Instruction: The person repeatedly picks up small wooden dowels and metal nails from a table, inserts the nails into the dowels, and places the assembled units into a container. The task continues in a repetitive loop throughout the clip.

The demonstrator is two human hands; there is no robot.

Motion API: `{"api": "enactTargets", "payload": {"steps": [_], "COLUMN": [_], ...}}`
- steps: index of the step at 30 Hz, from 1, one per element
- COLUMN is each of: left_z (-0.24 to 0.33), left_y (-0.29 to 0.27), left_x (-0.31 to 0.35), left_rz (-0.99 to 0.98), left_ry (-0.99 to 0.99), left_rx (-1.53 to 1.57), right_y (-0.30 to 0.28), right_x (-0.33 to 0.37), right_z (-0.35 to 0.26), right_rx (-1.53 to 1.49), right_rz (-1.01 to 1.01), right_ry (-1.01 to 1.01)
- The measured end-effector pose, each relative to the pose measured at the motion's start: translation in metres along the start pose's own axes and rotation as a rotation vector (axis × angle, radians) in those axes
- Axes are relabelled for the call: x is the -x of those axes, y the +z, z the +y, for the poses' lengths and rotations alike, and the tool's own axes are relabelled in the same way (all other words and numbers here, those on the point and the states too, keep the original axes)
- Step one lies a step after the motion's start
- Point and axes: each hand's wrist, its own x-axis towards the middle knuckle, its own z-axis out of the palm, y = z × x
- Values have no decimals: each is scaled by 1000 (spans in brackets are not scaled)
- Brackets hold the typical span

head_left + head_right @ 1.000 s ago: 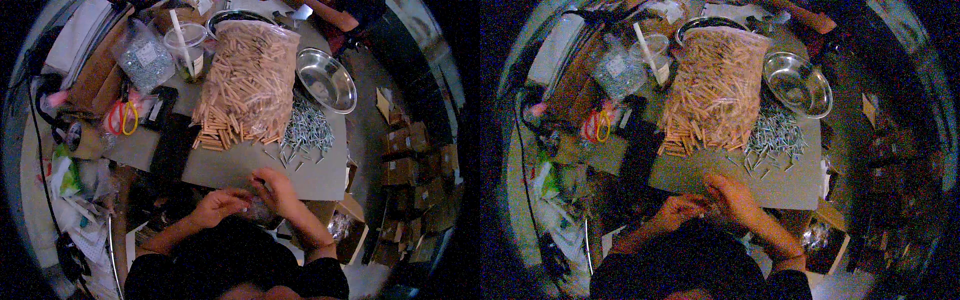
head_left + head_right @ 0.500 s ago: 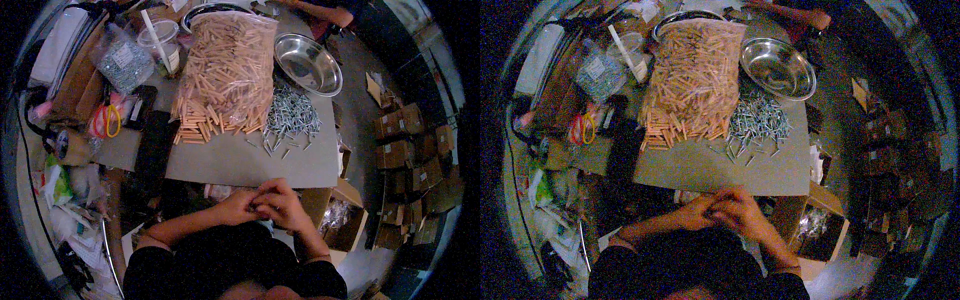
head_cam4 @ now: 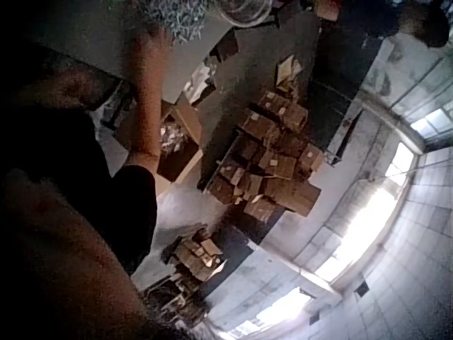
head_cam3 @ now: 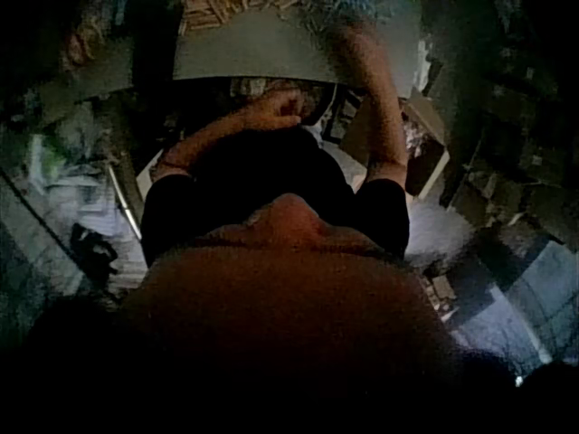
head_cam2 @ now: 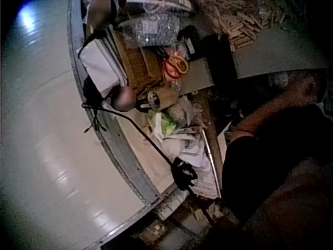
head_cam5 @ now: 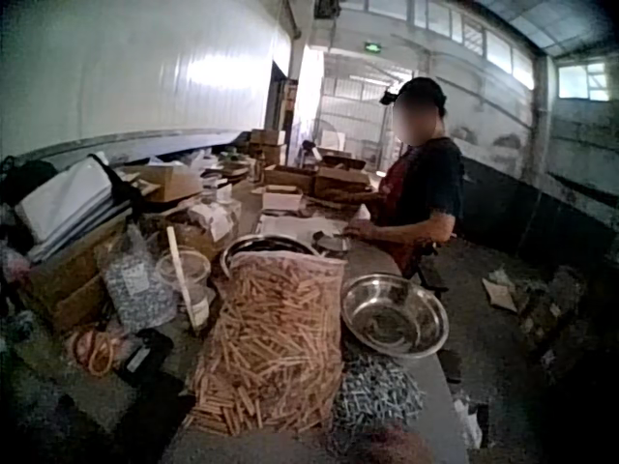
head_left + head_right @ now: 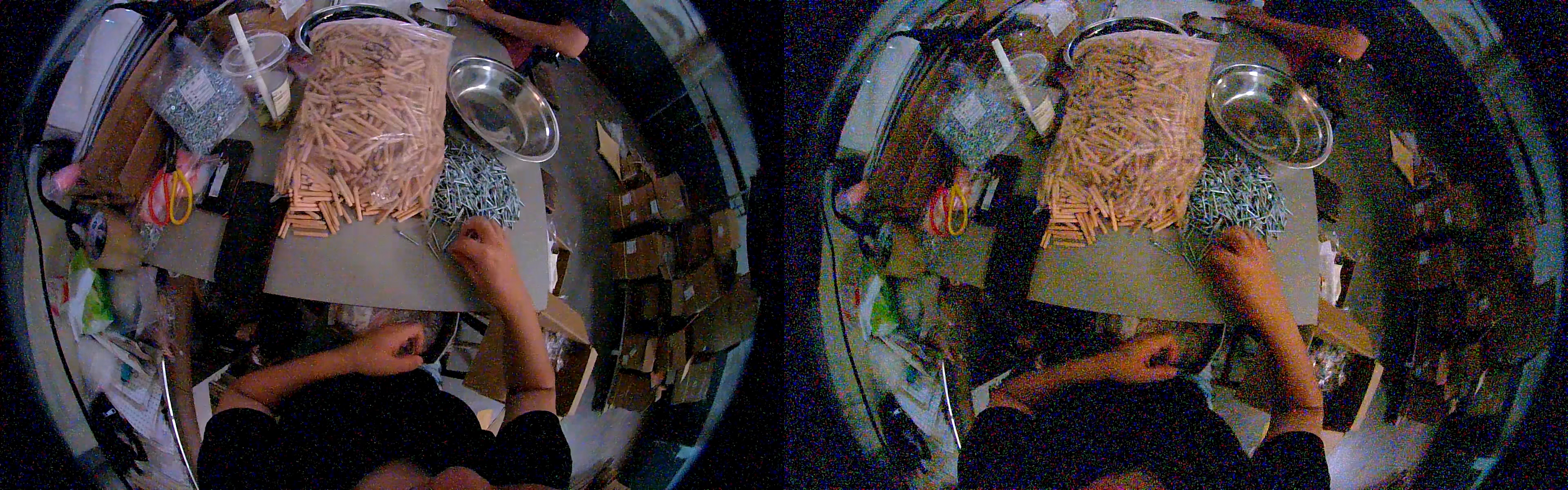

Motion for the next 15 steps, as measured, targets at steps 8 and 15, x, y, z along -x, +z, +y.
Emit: {"api": "enactTargets", "payload": {"steps": [8,15], "left_z": [-20,-29], "left_y": [9,11], "left_x": [-4,-3], "left_rz": [-49,-5], "left_ry": [121,126], "left_rx": [195,221], "right_y": [1,-8], "right_x": [-14,-6], "right_z": [7,-1], "right_rx": [28,-32], "right_rz": [-46,-37], "right_ry": [-18,42]}}
